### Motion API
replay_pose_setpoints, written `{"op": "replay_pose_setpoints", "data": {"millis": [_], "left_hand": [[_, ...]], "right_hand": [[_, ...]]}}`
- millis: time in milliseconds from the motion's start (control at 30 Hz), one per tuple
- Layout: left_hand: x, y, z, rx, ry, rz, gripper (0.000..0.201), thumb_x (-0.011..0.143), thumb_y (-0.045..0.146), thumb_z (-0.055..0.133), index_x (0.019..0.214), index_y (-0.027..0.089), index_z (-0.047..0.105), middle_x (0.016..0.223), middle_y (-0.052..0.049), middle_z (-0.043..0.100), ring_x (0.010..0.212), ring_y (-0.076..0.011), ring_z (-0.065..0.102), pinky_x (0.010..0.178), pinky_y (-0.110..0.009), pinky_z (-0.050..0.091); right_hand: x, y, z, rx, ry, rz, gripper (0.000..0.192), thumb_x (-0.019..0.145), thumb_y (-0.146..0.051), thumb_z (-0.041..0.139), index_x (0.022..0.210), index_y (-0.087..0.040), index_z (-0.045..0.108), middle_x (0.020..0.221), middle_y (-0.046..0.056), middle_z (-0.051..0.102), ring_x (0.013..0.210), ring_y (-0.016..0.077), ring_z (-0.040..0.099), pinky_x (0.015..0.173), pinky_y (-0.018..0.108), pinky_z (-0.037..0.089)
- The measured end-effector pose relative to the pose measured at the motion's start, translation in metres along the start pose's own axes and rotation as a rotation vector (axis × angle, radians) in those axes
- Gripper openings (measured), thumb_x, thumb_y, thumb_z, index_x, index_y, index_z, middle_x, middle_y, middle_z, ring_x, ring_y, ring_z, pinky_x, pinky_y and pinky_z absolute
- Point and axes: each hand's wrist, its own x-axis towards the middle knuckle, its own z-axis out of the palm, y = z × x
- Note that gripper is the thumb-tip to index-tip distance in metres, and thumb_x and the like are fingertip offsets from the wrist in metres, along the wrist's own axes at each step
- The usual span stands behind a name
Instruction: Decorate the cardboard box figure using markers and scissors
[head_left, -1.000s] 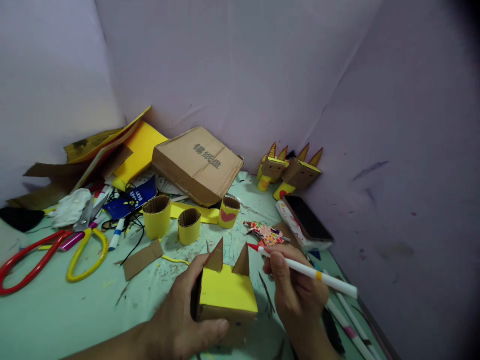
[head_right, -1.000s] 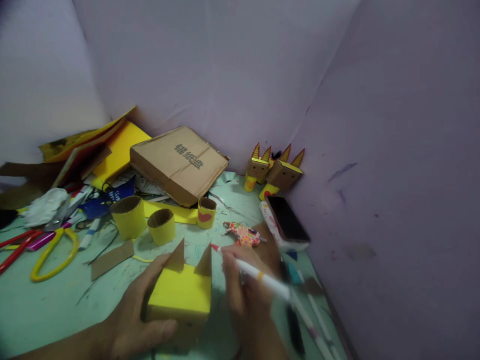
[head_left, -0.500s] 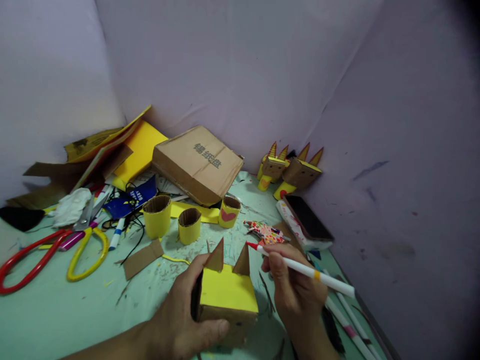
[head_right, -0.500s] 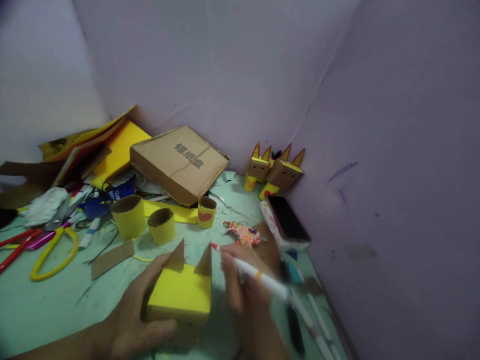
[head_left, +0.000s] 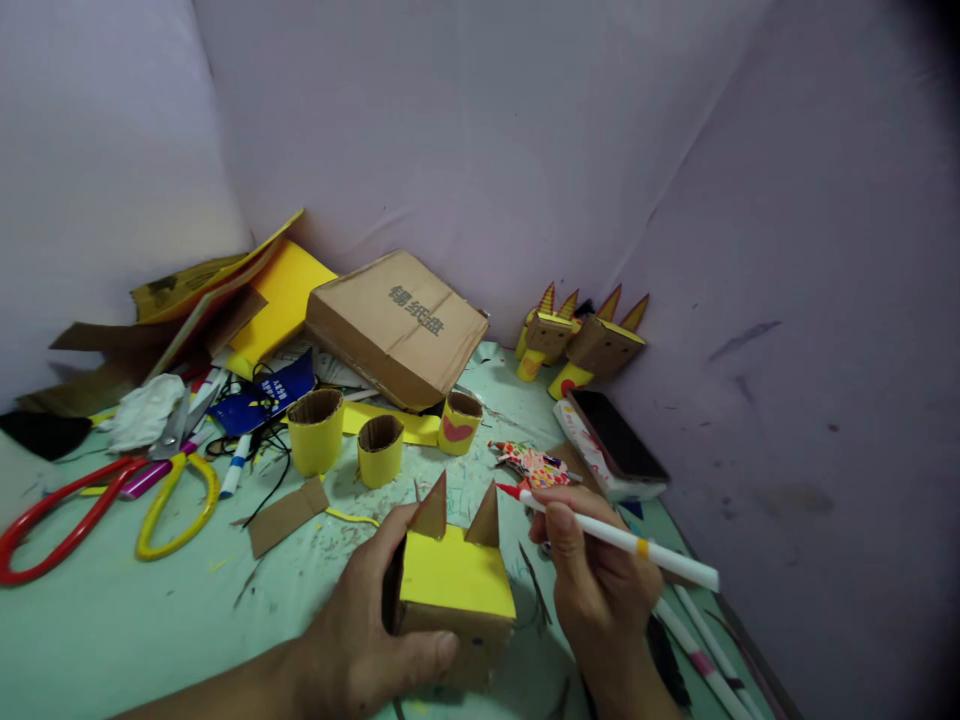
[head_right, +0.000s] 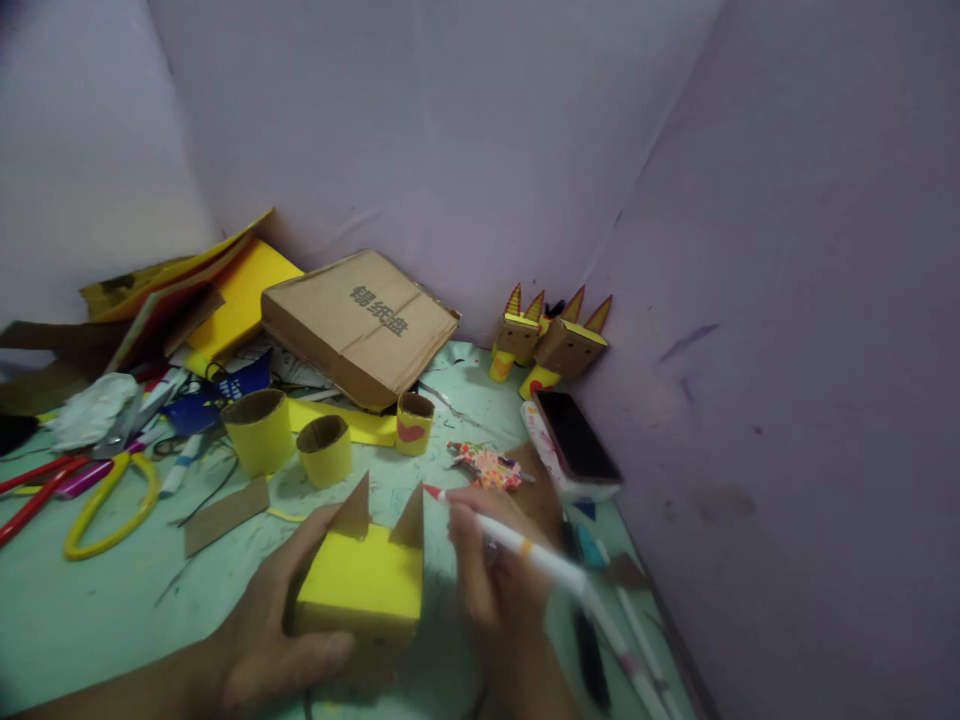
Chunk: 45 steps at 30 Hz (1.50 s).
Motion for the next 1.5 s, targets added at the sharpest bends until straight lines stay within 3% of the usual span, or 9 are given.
{"op": "replay_pose_setpoints", "data": {"millis": [267, 500, 733, 900, 1067, 1333, 1500], "left_hand": [[0.001, 0.003, 0.001, 0.009, -0.009, 0.004, 0.074, 0.062, 0.042, 0.077, 0.127, 0.021, 0.048, 0.106, -0.004, 0.070, 0.096, -0.0288, 0.064, 0.084, -0.035, 0.052], [0.001, 0.001, 0.001, 0.002, 0.007, 0.009, 0.072, 0.061, 0.042, 0.078, 0.124, 0.021, 0.049, 0.103, -0.003, 0.070, 0.096, -0.0293, 0.064, 0.082, -0.034, 0.052], [0.001, 0.000, 0.000, -0.027, -0.004, 0.020, 0.073, 0.061, 0.039, 0.078, 0.126, 0.023, 0.048, 0.105, -0.003, 0.069, 0.099, -0.0295, 0.064, 0.083, -0.034, 0.051], [0.001, -0.003, 0.000, -0.054, -0.025, 0.054, 0.071, 0.064, 0.038, 0.078, 0.126, 0.023, 0.047, 0.103, -0.002, 0.070, 0.094, -0.0273, 0.065, 0.080, -0.033, 0.052], [0.001, -0.003, -0.001, -0.046, -0.006, 0.047, 0.068, 0.063, 0.037, 0.078, 0.124, 0.023, 0.050, 0.105, -0.002, 0.070, 0.095, -0.0269, 0.065, 0.081, -0.032, 0.052], [0.001, 0.007, 0.002, -0.212, 0.003, -0.017, 0.070, 0.064, 0.031, 0.077, 0.128, 0.022, 0.051, 0.115, -0.004, 0.072, 0.105, -0.0315, 0.065, 0.087, -0.034, 0.052], [0.001, 0.009, 0.004, -0.277, -0.002, -0.024, 0.066, 0.065, 0.029, 0.077, 0.125, 0.023, 0.053, 0.108, -0.004, 0.073, 0.099, -0.0297, 0.068, 0.080, -0.033, 0.054]], "right_hand": [[0.002, -0.001, 0.000, -0.027, -0.003, -0.013, 0.015, 0.092, -0.015, 0.055, 0.085, -0.021, 0.067, 0.063, -0.003, 0.059, 0.051, 0.0110, 0.054, 0.046, 0.022, 0.043], [0.001, -0.002, 0.001, -0.009, -0.009, -0.018, 0.015, 0.092, -0.015, 0.055, 0.091, -0.022, 0.068, 0.065, -0.003, 0.060, 0.053, 0.0110, 0.055, 0.048, 0.022, 0.044], [0.001, -0.002, 0.000, -0.017, -0.004, -0.014, 0.017, 0.093, -0.013, 0.054, 0.083, -0.022, 0.066, 0.062, -0.004, 0.058, 0.051, 0.0094, 0.054, 0.047, 0.020, 0.043], [0.001, -0.001, 0.000, -0.022, -0.024, -0.030, 0.015, 0.093, -0.014, 0.054, 0.092, -0.022, 0.067, 0.066, -0.004, 0.060, 0.055, 0.0101, 0.055, 0.050, 0.021, 0.044], [0.000, 0.000, -0.001, -0.040, -0.040, -0.002, 0.015, 0.093, -0.015, 0.055, 0.085, -0.023, 0.065, 0.063, -0.005, 0.058, 0.052, 0.0090, 0.053, 0.050, 0.020, 0.042], [-0.002, 0.001, -0.001, 0.015, -0.025, -0.002, 0.016, 0.094, -0.015, 0.054, 0.092, -0.024, 0.067, 0.066, -0.004, 0.059, 0.054, 0.0096, 0.054, 0.049, 0.020, 0.042], [-0.003, 0.003, -0.002, 0.007, -0.080, 0.018, 0.015, 0.094, -0.015, 0.054, 0.093, -0.024, 0.066, 0.070, -0.002, 0.060, 0.057, 0.0109, 0.055, 0.051, 0.022, 0.043]]}}
